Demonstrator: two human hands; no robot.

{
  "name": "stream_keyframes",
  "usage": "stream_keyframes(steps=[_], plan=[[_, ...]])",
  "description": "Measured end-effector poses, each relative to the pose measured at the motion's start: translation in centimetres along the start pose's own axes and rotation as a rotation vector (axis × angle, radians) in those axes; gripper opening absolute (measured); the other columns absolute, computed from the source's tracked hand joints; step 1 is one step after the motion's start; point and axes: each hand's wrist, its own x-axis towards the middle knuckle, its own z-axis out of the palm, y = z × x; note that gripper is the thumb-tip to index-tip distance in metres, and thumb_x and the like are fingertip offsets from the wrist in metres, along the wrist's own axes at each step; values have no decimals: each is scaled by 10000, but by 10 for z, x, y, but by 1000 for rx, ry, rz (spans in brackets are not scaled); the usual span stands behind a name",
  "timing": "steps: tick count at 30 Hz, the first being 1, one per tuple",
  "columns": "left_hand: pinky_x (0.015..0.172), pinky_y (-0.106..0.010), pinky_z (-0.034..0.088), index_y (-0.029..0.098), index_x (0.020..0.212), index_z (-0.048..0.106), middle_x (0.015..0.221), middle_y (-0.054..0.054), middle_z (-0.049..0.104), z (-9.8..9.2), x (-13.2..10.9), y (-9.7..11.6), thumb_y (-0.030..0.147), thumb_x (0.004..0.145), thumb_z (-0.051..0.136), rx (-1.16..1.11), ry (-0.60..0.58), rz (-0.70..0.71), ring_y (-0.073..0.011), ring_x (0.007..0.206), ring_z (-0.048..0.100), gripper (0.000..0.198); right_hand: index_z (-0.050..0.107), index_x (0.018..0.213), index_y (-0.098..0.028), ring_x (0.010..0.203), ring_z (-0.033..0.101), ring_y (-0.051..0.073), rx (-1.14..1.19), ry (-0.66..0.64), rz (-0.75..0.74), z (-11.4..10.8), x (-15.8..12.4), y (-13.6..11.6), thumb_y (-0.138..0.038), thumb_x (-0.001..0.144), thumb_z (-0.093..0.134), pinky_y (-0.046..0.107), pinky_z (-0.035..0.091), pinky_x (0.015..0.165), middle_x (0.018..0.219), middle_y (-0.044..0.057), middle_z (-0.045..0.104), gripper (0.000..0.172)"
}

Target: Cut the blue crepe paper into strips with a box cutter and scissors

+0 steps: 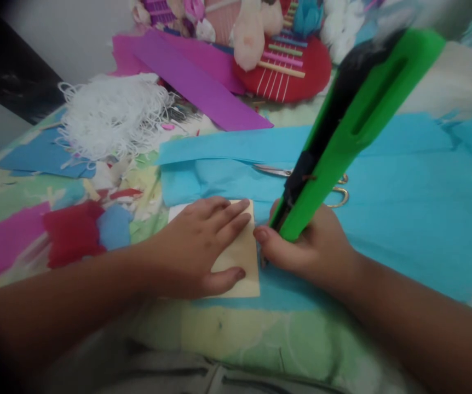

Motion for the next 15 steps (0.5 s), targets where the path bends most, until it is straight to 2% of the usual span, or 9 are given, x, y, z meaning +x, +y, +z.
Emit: stream_keyframes(steps=[4, 9, 15], plan=[[993, -488, 279, 75, 1312, 398, 1419, -133, 311, 0, 1, 0, 529, 776, 444, 2, 2, 4, -350, 1217, 333, 705, 398, 502, -212, 437, 460, 123, -16, 7, -32, 2, -1, 4, -452, 781, 496, 282, 347, 422, 474, -6, 484, 381], [995, -487, 278, 72, 1309, 391, 1416, -135, 316, -1, 0, 0, 524, 779, 441, 14, -2, 2, -346, 1217, 329, 698, 463, 549, -206, 464, 424, 113, -102, 73, -71, 7, -2, 9, -503, 770, 481, 272, 317, 435, 484, -12, 444, 371], [1000, -482, 274, 74, 1312, 390, 1420, -130, 310, -1, 0, 0, 529, 775, 446, 6, 2, 0, -346, 1219, 328, 706, 460, 561, -203, 478, 442, 116, -132, 78, -133, 7, -5, 9, -449, 773, 488, 273, 332, 458, 499, -8, 467, 326]])
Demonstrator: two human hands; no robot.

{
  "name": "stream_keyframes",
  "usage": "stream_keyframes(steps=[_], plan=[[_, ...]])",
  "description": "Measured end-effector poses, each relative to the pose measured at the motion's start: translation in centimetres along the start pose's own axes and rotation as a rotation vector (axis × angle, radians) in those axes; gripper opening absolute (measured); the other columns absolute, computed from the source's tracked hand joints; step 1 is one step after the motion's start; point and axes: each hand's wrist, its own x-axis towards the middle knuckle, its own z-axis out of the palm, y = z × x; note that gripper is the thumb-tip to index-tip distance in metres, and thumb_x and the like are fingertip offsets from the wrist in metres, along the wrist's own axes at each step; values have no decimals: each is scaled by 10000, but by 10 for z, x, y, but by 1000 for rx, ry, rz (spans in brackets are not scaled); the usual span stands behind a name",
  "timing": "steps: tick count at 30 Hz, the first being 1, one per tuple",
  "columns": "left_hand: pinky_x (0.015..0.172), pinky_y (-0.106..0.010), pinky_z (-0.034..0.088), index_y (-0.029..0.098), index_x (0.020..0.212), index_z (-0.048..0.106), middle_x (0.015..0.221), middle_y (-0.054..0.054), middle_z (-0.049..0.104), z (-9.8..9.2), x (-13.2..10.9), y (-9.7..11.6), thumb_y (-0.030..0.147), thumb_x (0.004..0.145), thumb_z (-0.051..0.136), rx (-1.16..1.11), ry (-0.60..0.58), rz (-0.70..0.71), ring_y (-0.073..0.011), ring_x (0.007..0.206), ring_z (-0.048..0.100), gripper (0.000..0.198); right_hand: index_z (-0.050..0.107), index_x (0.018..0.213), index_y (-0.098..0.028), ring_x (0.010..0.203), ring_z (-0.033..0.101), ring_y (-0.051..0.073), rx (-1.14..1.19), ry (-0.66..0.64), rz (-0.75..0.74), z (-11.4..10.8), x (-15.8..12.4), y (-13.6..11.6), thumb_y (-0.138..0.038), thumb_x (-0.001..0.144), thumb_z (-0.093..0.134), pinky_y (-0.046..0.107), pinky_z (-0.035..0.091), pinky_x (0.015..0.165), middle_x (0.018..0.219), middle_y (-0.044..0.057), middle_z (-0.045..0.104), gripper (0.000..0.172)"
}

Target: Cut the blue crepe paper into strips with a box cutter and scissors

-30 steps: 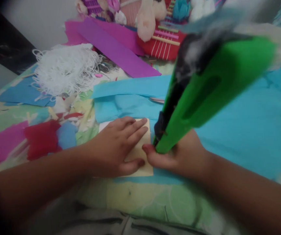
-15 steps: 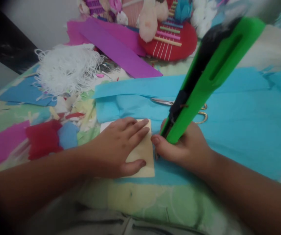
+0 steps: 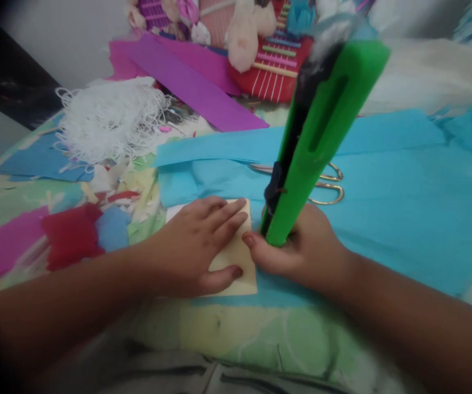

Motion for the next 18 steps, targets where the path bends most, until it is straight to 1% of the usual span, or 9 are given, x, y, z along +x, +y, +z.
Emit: stream_keyframes(steps=[3, 6, 9, 11, 15, 18], plan=[[999, -481, 273, 78, 1317, 390, 1422, -126, 309, 1, 0, 0, 527, 776, 443, -8, -10, -6, -349, 1222, 329, 704, 456, 555, -205, 481, 462, 118, -13, -16, -39, -2, 0, -4, -413, 758, 521, 274, 336, 462, 509, -8, 494, 298], [995, -485, 276, 75, 1315, 392, 1419, -131, 313, 3, 0, 0, 525, 770, 449, -5, 13, 2, -352, 1219, 333, 708, 472, 569, -212, 509, 481, 128, -35, -39, -59, -3, 1, -8, -406, 735, 550, 275, 352, 475, 520, -12, 502, 266], [992, -488, 279, 73, 1309, 399, 1415, -136, 319, 4, 0, -1, 528, 766, 450, -3, 24, 6, -354, 1215, 337, 711, 453, 557, -213, 510, 478, 128, -21, -72, -54, -3, 2, -7, -434, 738, 537, 275, 362, 474, 507, -15, 484, 298], [993, -486, 280, 73, 1306, 402, 1414, -134, 321, 4, 0, -1, 528, 767, 447, -2, 23, 7, -352, 1213, 337, 707, 442, 546, -209, 492, 468, 121, -6, -84, -30, -2, 2, -5, -454, 745, 523, 272, 360, 463, 502, -13, 486, 326], [993, -477, 284, 68, 1296, 411, 1405, -136, 336, 1, -1, 0, 525, 769, 445, 12, 24, 3, -349, 1204, 345, 698, 440, 541, -208, 489, 466, 122, 13, -21, 34, -1, 1, -1, -504, 754, 494, 270, 360, 456, 501, -4, 489, 369], [989, -477, 289, 65, 1295, 410, 1404, -138, 337, 0, 0, 0, 524, 770, 446, 17, 20, 6, -345, 1200, 348, 699, 427, 524, -210, 480, 459, 122, 43, -2, 100, -2, 3, -4, -480, 740, 510, 267, 350, 442, 482, -3, 479, 355]])
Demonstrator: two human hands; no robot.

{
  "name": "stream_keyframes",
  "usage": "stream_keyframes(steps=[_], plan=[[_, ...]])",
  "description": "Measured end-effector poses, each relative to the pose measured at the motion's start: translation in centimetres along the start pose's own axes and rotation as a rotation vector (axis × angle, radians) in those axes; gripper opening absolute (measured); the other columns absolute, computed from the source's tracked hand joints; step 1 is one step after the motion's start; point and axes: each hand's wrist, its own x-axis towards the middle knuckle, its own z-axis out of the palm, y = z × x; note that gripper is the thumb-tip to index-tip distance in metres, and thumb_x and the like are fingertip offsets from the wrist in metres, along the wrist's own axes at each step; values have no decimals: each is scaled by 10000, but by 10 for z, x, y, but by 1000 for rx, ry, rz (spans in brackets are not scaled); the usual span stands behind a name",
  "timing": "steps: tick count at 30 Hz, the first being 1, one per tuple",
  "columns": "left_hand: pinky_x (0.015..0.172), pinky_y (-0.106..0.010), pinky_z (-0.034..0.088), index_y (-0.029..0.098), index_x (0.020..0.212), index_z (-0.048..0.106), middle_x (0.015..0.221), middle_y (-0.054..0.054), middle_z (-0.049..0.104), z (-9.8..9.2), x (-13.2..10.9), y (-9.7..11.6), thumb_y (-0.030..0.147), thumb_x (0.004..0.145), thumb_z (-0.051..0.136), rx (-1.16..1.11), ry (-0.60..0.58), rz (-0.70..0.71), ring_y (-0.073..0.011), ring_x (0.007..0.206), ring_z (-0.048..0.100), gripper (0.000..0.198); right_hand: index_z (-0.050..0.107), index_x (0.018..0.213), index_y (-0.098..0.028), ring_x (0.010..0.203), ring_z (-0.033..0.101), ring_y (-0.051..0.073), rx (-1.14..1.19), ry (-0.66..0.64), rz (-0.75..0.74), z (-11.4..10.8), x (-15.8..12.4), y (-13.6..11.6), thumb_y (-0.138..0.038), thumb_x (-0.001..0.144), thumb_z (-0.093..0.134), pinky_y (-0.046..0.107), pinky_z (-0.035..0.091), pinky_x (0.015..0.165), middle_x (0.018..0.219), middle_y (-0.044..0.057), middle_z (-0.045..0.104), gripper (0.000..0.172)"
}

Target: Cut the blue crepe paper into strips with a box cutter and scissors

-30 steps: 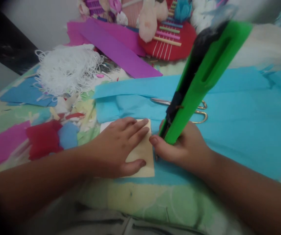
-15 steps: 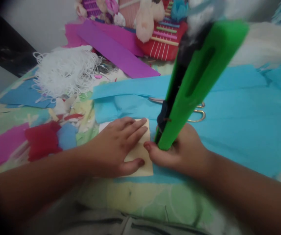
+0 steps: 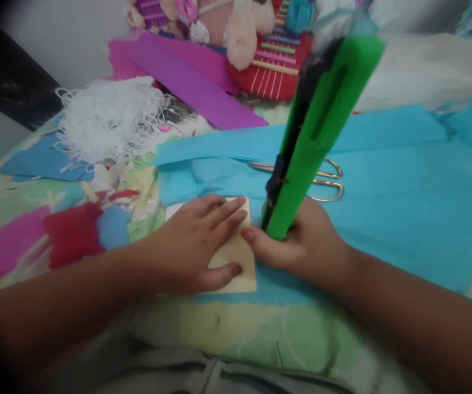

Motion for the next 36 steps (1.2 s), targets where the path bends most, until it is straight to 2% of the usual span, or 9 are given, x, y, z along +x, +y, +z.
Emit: stream_keyframes(steps=[4, 7, 12, 20, 25, 31, 36], plan=[[987, -485, 290, 66, 1307, 397, 1410, -137, 328, 0, 1, 1, 527, 770, 447, -6, -5, -7, -346, 1208, 339, 709, 376, 485, -217, 431, 445, 121, 57, -26, 93, -3, 4, -8, -412, 707, 523, 268, 333, 407, 432, -6, 464, 330], [990, -488, 288, 69, 1305, 401, 1412, -137, 323, 0, 1, 1, 525, 770, 449, -15, -18, -7, -345, 1212, 336, 705, 357, 485, -220, 428, 426, 119, 73, -31, 99, -4, 6, -11, -422, 696, 522, 269, 320, 404, 432, -10, 436, 335], [994, -493, 285, 73, 1303, 402, 1413, -136, 322, 0, 1, 0, 527, 777, 437, -6, -27, -9, -349, 1216, 336, 696, 369, 478, -203, 413, 373, 83, 59, -61, 36, -2, 5, -10, -374, 719, 517, 237, 292, 387, 429, -36, 391, 331], [999, -477, 283, 77, 1300, 404, 1413, -129, 325, 1, 0, 0, 530, 773, 446, 4, -12, -6, -344, 1216, 341, 695, 453, 523, -189, 418, 399, 73, -9, -91, -50, 1, -2, -2, -349, 763, 499, 225, 289, 398, 452, -40, 433, 292], [987, -472, 296, 71, 1309, 397, 1409, -130, 332, 3, 0, -1, 529, 769, 445, 15, 6, 7, -355, 1204, 355, 709, 445, 557, -195, 491, 445, 102, -86, -56, -206, -1, -5, -5, -349, 739, 536, 255, 313, 467, 512, -23, 471, 254], [981, -479, 303, 61, 1300, 406, 1403, -135, 342, 3, 0, -1, 515, 763, 446, 0, 18, 5, -352, 1199, 356, 705, 427, 537, -194, 483, 445, 92, -22, -95, -194, -1, -3, -6, -347, 746, 544, 248, 306, 455, 518, -26, 472, 284], [987, -482, 291, 72, 1310, 395, 1416, -128, 320, 2, 0, -1, 524, 768, 451, -6, -20, -3, -354, 1206, 346, 707, 446, 583, -197, 514, 482, 110, 16, -39, -165, -1, -4, 0, -395, 765, 534, 257, 354, 489, 552, -13, 504, 283]])
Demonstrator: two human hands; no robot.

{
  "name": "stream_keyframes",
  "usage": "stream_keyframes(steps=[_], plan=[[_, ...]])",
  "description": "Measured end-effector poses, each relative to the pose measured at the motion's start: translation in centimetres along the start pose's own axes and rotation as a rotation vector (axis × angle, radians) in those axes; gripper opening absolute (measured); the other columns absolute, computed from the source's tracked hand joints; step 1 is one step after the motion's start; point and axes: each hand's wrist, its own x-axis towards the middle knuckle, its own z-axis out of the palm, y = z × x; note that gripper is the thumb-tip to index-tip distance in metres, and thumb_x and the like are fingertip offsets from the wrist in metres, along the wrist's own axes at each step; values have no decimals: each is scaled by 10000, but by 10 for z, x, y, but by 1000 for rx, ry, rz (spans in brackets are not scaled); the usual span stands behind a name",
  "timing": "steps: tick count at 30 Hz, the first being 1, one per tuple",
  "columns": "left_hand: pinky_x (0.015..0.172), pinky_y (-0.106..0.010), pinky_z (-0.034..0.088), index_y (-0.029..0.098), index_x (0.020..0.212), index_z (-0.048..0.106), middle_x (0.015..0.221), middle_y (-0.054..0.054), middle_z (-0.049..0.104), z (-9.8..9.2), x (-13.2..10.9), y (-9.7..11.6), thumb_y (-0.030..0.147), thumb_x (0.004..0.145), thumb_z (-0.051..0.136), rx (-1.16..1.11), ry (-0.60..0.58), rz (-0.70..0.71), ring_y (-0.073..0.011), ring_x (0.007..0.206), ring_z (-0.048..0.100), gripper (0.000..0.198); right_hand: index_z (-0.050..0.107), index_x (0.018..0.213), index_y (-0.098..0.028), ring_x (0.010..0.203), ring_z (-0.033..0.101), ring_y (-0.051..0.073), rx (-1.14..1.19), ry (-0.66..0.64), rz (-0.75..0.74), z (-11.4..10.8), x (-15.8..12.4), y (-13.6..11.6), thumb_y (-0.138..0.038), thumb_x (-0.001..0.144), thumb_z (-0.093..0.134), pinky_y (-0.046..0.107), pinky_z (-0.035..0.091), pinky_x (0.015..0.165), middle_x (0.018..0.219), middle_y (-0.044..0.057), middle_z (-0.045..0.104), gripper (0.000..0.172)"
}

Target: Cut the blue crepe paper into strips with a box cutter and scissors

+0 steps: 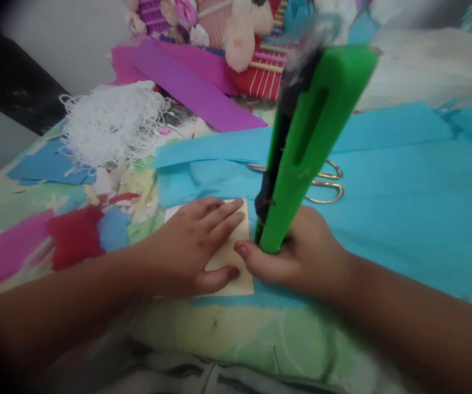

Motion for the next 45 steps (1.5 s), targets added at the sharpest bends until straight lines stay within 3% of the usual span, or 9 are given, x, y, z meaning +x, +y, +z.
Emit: stream_keyframes(steps=[9, 22, 29, 36, 45], plan=[[995, -483, 286, 79, 1305, 401, 1418, -122, 319, -1, 0, 1, 533, 767, 452, -1, -1, -8, -346, 1211, 337, 706, 421, 542, -201, 455, 422, 105, -18, 62, 52, 1, -1, 2, -448, 794, 481, 268, 306, 444, 484, -16, 456, 358], [997, -476, 284, 81, 1296, 398, 1414, -135, 318, -1, 1, 1, 538, 770, 440, 18, -7, -2, -342, 1213, 336, 698, 455, 543, -186, 451, 383, 74, 2, -24, 73, 0, 0, -1, -361, 780, 512, 235, 286, 423, 479, -39, 411, 301], [994, -482, 286, 78, 1301, 401, 1418, -129, 314, -2, 1, 1, 529, 765, 439, 2, -13, -12, -346, 1212, 337, 702, 419, 530, -196, 468, 409, 94, 23, 2, 76, 0, 3, -3, -369, 777, 499, 251, 315, 443, 488, -26, 429, 312], [1001, -485, 279, 74, 1307, 398, 1418, -134, 314, -1, 1, 1, 537, 762, 446, -12, -8, -11, -349, 1219, 332, 717, 357, 499, -212, 461, 432, 119, 36, -2, 183, -5, 11, -12, -376, 732, 504, 273, 329, 428, 466, -12, 437, 320], [1001, -480, 277, 74, 1299, 407, 1416, -130, 318, -2, 1, 1, 520, 768, 454, -13, -7, -5, -343, 1214, 334, 696, 434, 517, -194, 419, 397, 74, -1, -32, 76, 0, 4, -4, -333, 770, 504, 236, 294, 399, 450, -37, 429, 297]])
